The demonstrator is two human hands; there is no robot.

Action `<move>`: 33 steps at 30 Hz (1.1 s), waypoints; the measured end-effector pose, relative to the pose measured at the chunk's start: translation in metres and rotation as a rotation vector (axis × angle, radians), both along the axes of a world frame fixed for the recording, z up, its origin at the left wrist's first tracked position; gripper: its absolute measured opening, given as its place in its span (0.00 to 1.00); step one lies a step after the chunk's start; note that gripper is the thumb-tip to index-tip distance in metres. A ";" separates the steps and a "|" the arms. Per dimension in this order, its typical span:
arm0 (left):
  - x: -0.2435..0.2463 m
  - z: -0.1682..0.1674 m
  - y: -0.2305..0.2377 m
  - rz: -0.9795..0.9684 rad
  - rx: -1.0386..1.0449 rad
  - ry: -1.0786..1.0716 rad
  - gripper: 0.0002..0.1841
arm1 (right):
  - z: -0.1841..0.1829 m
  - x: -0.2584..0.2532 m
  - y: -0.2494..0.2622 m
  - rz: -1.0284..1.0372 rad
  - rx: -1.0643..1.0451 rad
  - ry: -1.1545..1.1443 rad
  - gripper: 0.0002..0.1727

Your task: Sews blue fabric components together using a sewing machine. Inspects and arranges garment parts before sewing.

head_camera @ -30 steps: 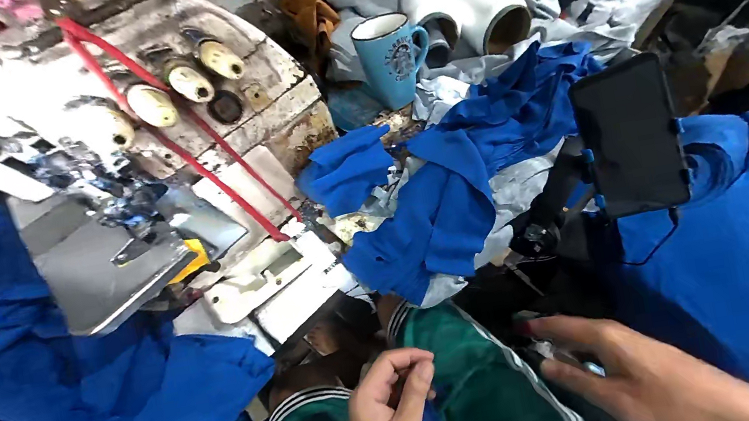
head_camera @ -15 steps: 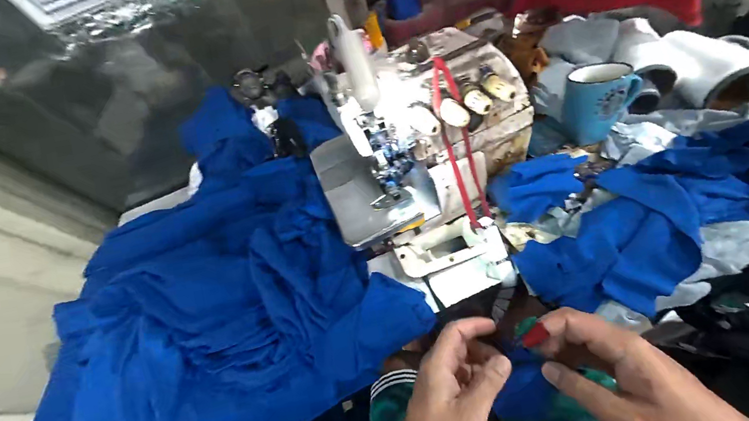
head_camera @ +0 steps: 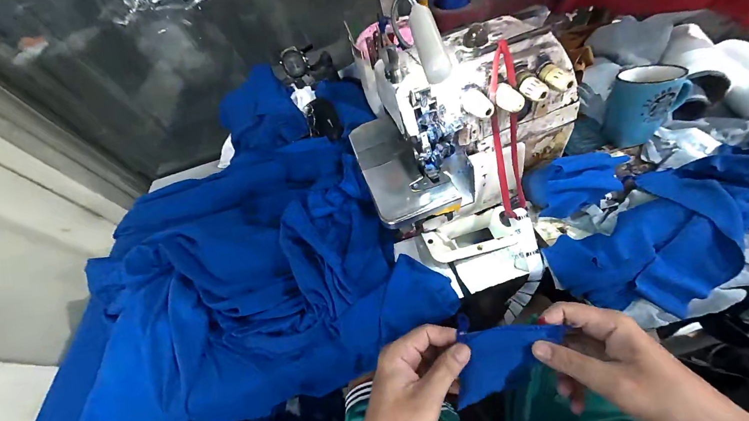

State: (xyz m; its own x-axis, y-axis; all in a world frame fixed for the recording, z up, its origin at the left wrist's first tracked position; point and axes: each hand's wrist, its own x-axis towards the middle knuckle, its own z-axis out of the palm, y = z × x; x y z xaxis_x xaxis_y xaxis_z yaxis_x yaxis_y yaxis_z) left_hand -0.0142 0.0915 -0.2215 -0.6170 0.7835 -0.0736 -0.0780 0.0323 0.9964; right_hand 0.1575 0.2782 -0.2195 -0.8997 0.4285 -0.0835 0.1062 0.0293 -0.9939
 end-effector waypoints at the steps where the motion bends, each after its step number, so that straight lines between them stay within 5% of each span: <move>1: -0.001 -0.001 -0.004 -0.018 0.016 -0.037 0.08 | 0.000 0.000 0.000 -0.002 -0.031 0.022 0.10; 17: -0.015 -0.004 0.010 -0.075 0.097 -0.053 0.17 | -0.004 0.002 0.010 -0.081 0.129 0.076 0.11; 22: -0.015 0.004 0.019 -0.012 0.111 0.166 0.17 | -0.007 -0.012 0.002 -0.177 0.333 0.085 0.10; 29: 0.015 0.001 0.033 -0.029 -0.056 0.397 0.09 | -0.011 -0.010 -0.018 -0.291 0.296 0.072 0.11; 33: 0.027 -0.011 0.037 -0.029 -0.061 0.481 0.09 | -0.011 0.001 -0.017 -0.189 0.210 0.077 0.16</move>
